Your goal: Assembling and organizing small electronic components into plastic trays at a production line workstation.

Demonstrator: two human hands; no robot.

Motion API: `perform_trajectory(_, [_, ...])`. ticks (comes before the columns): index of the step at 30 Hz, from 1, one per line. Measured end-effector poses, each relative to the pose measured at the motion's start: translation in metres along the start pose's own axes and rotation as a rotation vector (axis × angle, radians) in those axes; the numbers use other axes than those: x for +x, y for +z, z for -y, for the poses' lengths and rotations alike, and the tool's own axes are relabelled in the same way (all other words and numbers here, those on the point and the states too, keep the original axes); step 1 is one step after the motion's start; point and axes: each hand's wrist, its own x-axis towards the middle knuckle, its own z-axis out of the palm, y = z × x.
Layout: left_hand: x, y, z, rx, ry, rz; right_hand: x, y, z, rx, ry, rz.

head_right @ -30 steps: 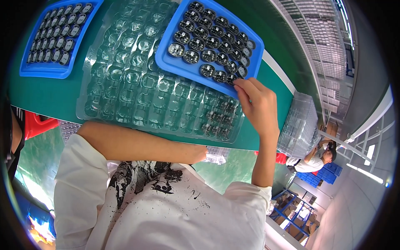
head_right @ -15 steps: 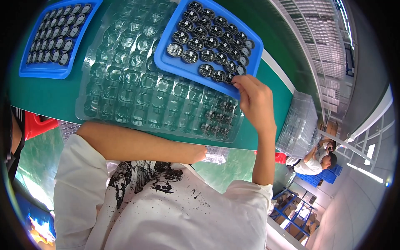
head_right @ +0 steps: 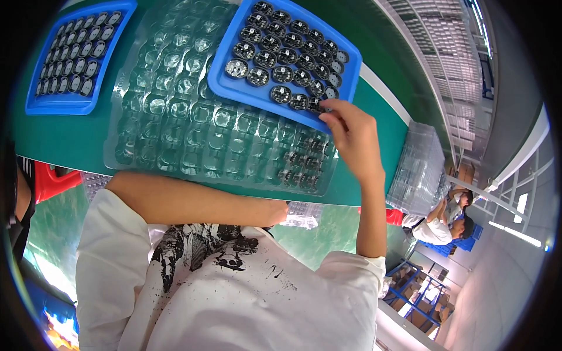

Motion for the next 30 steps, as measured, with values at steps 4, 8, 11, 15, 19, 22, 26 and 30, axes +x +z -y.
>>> perform_trajectory(4, [0.002, 0.019, 0.009, -0.393, -0.068, 0.201, -0.005, -0.007, -0.006, 0.251, 0.165, -0.013])
perform_trajectory(8, [0.001, -0.026, 0.009, -0.104, -0.028, 0.104, -0.013, -0.017, -0.022, 0.314, 0.24, -0.13])
perform_trajectory(11, [0.004, 0.007, 0.014, -0.463, -0.055, 0.195, -0.001, -0.012, -0.034, 0.27, 0.355, -0.176])
perform_trajectory(15, [0.003, -0.009, 0.008, -0.103, -0.039, 0.135, 0.009, 0.0, -0.051, 0.357, 0.48, -0.137])
perform_trajectory(19, [0.002, 0.027, 0.009, -0.554, -0.046, 0.2, 0.022, 0.014, -0.044, 0.421, 0.42, -0.193])
perform_trajectory(22, [0.005, 0.018, 0.014, -0.414, 0.061, 0.134, 0.027, 0.025, -0.03, 0.509, 0.418, -0.194])
perform_trajectory(26, [0.011, 0.001, 0.014, -0.269, 0.087, 0.144, 0.036, 0.035, 0.005, 0.596, 0.428, -0.194])
perform_trajectory(30, [0.014, -0.002, 0.012, -0.192, 0.065, 0.191, 0.043, 0.043, 0.035, 0.662, 0.364, -0.096])
